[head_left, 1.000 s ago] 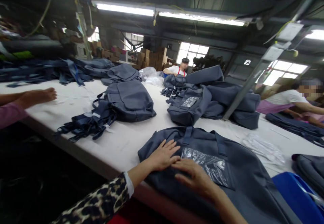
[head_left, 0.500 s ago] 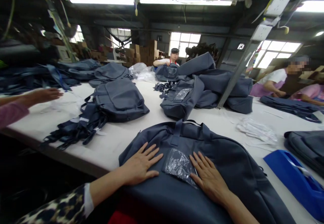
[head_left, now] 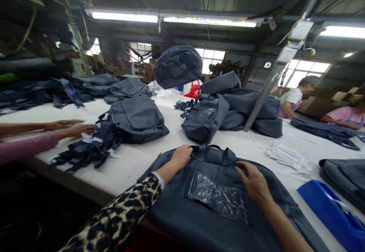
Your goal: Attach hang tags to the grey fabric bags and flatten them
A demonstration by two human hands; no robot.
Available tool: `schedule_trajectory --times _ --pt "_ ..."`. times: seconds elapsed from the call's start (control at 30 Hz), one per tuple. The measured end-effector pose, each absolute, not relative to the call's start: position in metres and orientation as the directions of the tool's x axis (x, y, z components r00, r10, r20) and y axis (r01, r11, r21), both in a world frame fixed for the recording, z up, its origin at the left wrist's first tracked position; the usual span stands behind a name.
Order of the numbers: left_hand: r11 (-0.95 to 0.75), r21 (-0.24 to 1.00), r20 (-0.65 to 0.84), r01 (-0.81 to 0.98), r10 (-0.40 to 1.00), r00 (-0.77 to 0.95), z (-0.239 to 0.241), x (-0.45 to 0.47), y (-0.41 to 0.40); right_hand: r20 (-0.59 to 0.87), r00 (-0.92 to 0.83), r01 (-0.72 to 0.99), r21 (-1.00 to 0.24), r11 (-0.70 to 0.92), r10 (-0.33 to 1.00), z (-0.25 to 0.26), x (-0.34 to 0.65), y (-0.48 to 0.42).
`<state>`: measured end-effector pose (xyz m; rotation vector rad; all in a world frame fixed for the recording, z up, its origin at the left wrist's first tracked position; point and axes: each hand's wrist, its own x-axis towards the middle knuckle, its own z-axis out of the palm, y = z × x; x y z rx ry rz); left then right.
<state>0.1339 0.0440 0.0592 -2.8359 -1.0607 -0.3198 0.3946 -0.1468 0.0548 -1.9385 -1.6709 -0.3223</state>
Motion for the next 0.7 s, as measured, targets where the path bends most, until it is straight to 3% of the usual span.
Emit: schedule_trajectory --times 0.17,0.27,0.5,0.7 --pt "-0.747 -0.059 0.285 0.662 0.623 0.729 0.044 0.128 0.045 0.432 0.16 0.943 0.198 -0.267 0.887 0.073 0.419 -0.126" --pt "-0.737 -0.072 0.284 0.672 0.631 0.722 0.042 0.125 0.047 0.478 0.126 0.899 0.316 -0.304 0.869 0.069 0.425 -0.127" --pt "-0.717 -0.103 0.225 0.689 0.658 0.719 0.034 0.129 0.056 0.501 0.045 0.897 0.361 -0.257 0.864 0.055 0.448 -0.14" --pt "-0.744 -0.084 0.219 0.663 0.636 0.74 0.031 0.122 0.058 0.45 0.113 0.945 0.228 -0.236 0.886 0.031 0.465 -0.147"
